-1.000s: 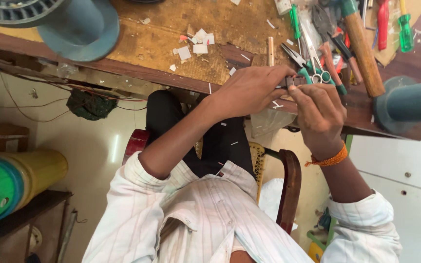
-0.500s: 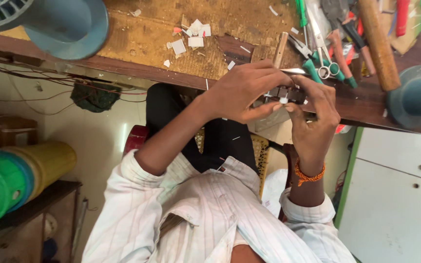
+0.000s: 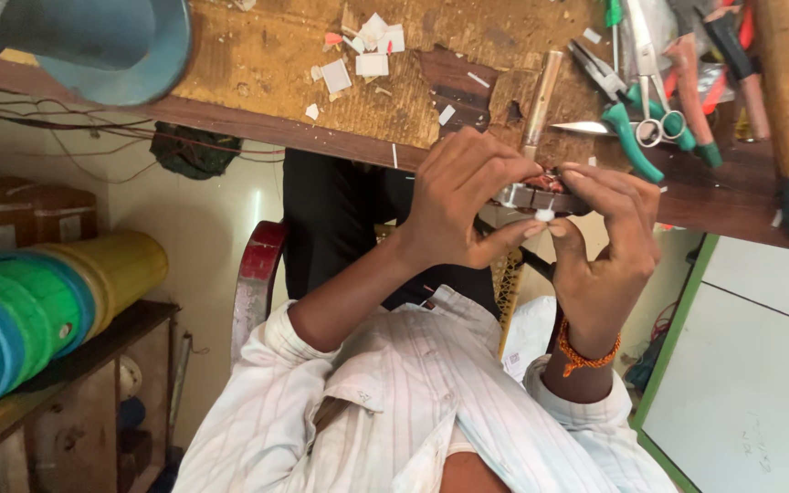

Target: The person cuts small white plastic pieces with scissors and inserts them into the slots of a circular motor stator. They use pliers to press the pieces into place and repeat the process for multiple slots.

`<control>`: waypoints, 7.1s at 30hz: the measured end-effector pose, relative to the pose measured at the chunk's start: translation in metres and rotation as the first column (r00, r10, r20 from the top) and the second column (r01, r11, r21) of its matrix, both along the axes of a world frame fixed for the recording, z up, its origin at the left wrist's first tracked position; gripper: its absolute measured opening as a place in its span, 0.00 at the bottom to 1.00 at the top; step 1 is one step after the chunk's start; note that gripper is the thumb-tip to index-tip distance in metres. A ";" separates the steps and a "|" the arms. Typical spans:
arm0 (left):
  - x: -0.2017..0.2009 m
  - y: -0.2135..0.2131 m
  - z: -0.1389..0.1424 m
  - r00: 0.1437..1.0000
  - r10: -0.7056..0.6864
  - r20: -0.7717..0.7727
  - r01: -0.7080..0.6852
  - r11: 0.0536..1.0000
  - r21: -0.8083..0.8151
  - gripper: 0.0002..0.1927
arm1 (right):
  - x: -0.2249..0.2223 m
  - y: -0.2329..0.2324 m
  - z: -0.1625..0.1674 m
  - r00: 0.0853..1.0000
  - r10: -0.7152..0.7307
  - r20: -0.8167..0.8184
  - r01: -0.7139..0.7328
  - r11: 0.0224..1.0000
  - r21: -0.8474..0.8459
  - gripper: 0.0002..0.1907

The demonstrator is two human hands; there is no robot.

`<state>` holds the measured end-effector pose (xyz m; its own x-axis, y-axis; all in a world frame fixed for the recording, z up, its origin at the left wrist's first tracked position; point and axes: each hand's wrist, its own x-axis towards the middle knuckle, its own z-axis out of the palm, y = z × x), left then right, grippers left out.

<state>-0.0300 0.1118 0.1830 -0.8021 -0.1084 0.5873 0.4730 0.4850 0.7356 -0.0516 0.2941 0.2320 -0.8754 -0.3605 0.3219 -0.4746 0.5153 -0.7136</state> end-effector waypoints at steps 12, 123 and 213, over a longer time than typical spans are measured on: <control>0.007 0.005 -0.022 0.985 0.034 -0.171 -0.025 0.998 0.056 0.23 | 0.017 0.001 -0.004 1.000 0.022 -0.015 -0.021 0.998 0.057 0.18; 0.004 -0.001 0.015 0.990 0.004 0.139 -0.013 0.998 0.064 0.20 | -0.049 0.023 -0.002 0.943 0.222 0.247 0.085 0.560 -0.824 0.57; -0.015 -0.021 0.032 0.988 -0.121 0.097 0.138 0.972 -0.191 0.23 | -0.046 0.019 -0.034 0.940 0.293 0.175 0.029 0.442 -0.896 0.17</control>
